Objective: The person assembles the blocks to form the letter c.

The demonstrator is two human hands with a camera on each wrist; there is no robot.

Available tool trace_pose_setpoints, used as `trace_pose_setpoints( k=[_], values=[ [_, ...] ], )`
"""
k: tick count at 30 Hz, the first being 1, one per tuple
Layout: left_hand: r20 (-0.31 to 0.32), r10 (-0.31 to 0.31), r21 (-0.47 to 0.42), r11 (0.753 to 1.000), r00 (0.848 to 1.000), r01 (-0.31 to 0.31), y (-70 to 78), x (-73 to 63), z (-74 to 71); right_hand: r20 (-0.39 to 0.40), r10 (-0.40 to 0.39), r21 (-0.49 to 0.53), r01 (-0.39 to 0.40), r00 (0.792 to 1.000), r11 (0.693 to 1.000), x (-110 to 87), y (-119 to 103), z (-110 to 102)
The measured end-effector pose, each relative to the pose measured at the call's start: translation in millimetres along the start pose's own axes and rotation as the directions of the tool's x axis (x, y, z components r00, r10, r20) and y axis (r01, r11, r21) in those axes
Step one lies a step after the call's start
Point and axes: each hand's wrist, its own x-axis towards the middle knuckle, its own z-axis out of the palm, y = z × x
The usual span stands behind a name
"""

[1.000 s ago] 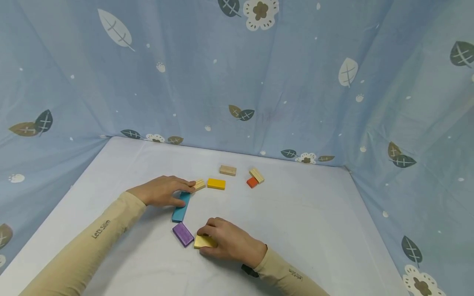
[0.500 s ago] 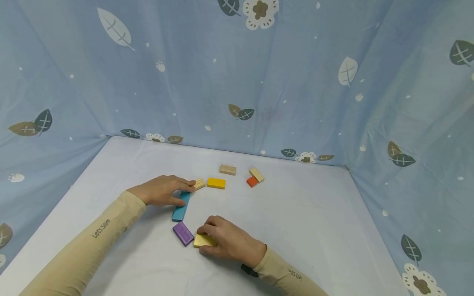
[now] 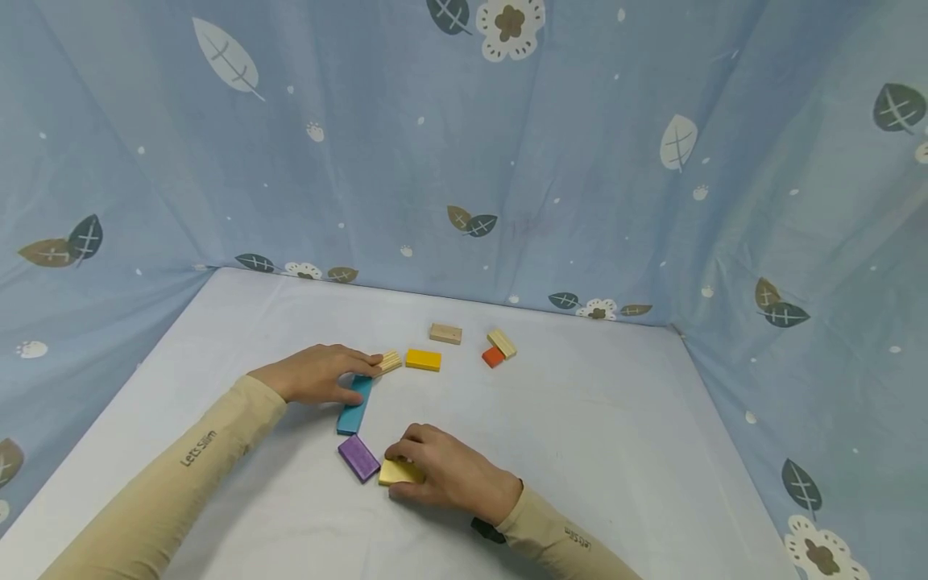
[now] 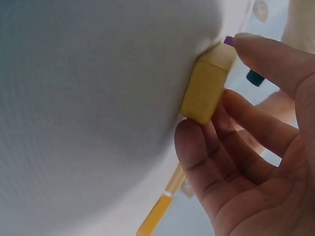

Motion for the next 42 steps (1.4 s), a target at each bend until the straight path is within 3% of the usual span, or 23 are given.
trace_pose_setpoints(
  k=[22,42],
  values=[
    [-0.006,0.002,-0.01,1.0,1.0,-0.003,-1.1,0.1,0.2,-0.096,0.024,0.044,-0.02,0.995,0.999,-2.2,11.3,-20.6],
    [-0.004,-0.006,-0.014,1.0,1.0,0.006,-0.1,0.4,1.0,-0.231,0.117,0.119,-0.092,0.966,0.989,-2.2,36.1,-41.2]
  ],
)
